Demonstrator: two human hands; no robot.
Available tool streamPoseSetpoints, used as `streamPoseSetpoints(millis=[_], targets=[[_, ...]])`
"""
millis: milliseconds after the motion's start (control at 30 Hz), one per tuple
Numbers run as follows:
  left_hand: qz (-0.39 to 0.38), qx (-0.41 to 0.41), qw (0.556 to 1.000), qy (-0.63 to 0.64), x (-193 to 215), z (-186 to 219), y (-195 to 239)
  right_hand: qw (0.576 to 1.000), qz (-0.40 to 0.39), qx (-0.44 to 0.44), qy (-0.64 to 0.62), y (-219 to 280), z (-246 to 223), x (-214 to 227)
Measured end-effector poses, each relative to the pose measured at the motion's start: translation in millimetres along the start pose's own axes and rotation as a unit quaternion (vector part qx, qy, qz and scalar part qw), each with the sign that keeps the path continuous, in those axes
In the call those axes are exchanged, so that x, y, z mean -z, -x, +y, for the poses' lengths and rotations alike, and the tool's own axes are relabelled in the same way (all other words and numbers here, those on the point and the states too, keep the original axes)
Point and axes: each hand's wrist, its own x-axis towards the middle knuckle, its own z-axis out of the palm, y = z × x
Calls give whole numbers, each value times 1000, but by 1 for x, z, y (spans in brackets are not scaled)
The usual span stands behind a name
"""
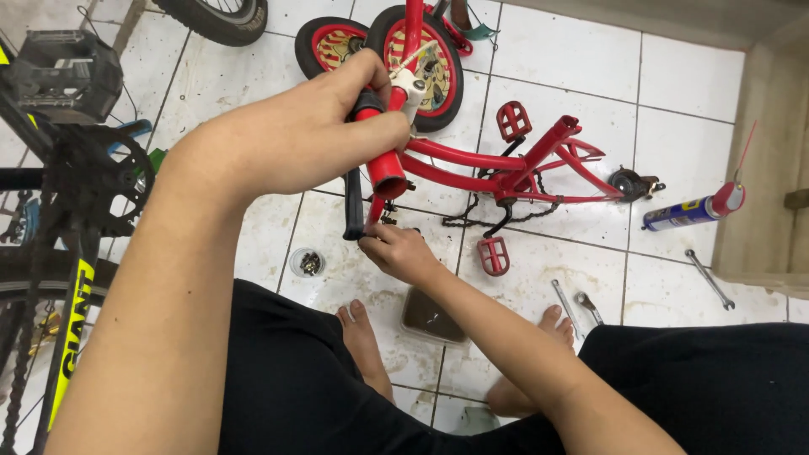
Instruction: The person sits on the floor and wipes the frame and handlebars of a red children's bicycle with a black cloth. The bicycle is positioned upside down, and the person cleans various parts of the frame and handlebars.
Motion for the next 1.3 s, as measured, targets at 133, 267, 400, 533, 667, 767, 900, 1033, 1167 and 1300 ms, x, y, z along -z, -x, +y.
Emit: streamPoseSetpoints(millis=[133, 267, 400, 533, 667, 767, 900, 1033, 1167, 1300], targets=[[8, 1, 1000, 13, 0, 1, -1, 989, 106, -74, -67, -31, 19, 35], [7, 21, 1000, 10, -1, 3, -1, 903, 231, -345, -109, -32, 55, 57], [13, 37, 999, 1, 0, 7, -1, 909, 214, -341, -107, -24, 55, 49], [14, 39, 999, 23, 0, 9, -2, 963, 168, -198, -70, -12, 68, 39], [16, 25, 1000, 11, -2, 3, -7, 981, 118, -149, 46, 18, 84, 56], [16, 15, 1000, 9, -1, 4, -10, 959, 135, -232, 89, 59, 101, 58], [14, 39, 999, 12, -2, 9, -4, 902, 205, -378, 48, 94, 115, 48], [13, 22, 1000, 16, -2, 9, -6, 902, 218, -372, 36, 60, 102, 35], [16, 51, 998, 9, -1, 14, -4, 944, 159, -289, -21, 25, 84, 39], [22, 72, 997, -2, -3, 16, -4, 966, 95, -227, 78, 46, 97, 65]])
